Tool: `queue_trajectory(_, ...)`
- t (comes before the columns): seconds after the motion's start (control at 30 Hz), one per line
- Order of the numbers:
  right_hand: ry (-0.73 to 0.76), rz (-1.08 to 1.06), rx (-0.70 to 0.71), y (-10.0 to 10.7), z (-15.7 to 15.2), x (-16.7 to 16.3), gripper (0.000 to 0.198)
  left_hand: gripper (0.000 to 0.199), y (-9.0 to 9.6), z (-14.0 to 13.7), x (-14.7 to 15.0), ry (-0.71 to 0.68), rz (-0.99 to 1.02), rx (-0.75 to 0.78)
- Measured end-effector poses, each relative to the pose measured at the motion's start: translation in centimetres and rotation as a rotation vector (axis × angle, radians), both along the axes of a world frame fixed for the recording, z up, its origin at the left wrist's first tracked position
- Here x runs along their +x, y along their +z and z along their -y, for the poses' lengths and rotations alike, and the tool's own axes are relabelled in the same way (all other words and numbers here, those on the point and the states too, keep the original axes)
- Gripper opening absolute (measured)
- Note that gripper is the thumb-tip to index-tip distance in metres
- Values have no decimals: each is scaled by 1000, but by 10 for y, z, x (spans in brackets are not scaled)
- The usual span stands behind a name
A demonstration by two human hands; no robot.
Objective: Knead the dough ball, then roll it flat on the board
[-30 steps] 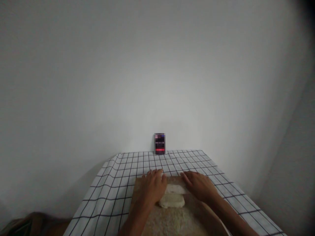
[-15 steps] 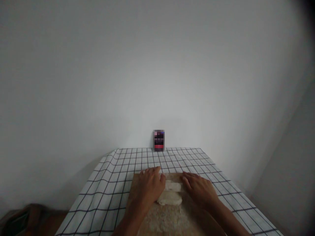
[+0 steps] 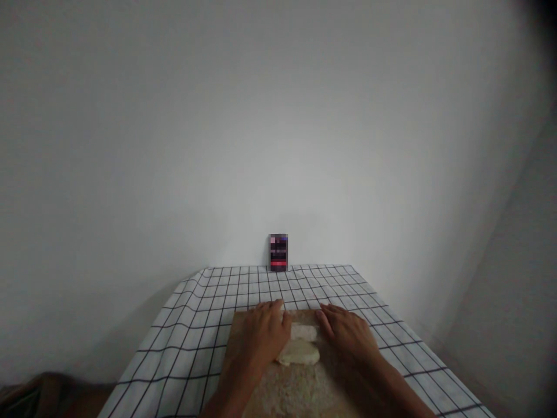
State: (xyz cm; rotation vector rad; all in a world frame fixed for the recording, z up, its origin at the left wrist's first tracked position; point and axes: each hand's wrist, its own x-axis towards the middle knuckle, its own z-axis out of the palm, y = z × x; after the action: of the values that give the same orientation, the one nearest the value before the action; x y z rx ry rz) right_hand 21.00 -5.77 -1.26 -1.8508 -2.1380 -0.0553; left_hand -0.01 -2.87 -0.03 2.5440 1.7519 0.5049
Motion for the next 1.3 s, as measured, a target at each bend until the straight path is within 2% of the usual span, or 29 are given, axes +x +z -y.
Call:
queue_trajectory(0.17, -32, 5, 13, 6, -25, 1, 41, 34, 8, -20, 4, 53, -17, -36)
queue_trajectory(0.33, -10, 5, 16, 0, -4, 1, 48, 35, 8, 6, 3, -3, -20, -14)
queue_trajectory(0.43, 8, -10, 36, -15, 22, 4, 51, 43, -8, 29, 0, -37, -12, 32)
queue_trajectory(0.57, 65, -42, 133, -43, 55, 12, 47, 48, -42, 52, -10, -136, 25, 248)
queue_trajectory(0.67, 90, -78, 143, -51, 66, 16, 45, 51, -53, 59, -20, -220, 27, 344)
queue_trajectory(0.8, 66, -98, 98, -38, 52, 14, 46, 49, -37, 49, -17, -219, 6, 292)
queue_trajectory(0.97, 16, -78, -39, -15, -2, 15, 54, 47, -7, 13, 6, -61, -21, 30)
queue_trajectory(1.1, 13, -81, -71, -10, -40, 20, 54, 43, 3, -17, 14, 11, -25, -13)
queue_trajectory(1.2, 25, -84, -69, -11, -50, 21, 53, 40, 5, -24, 14, 26, -28, -31)
queue_trajectory(1.3, 43, -89, -53, -16, -41, 21, 49, 41, 4, -14, 14, 19, -31, -26)
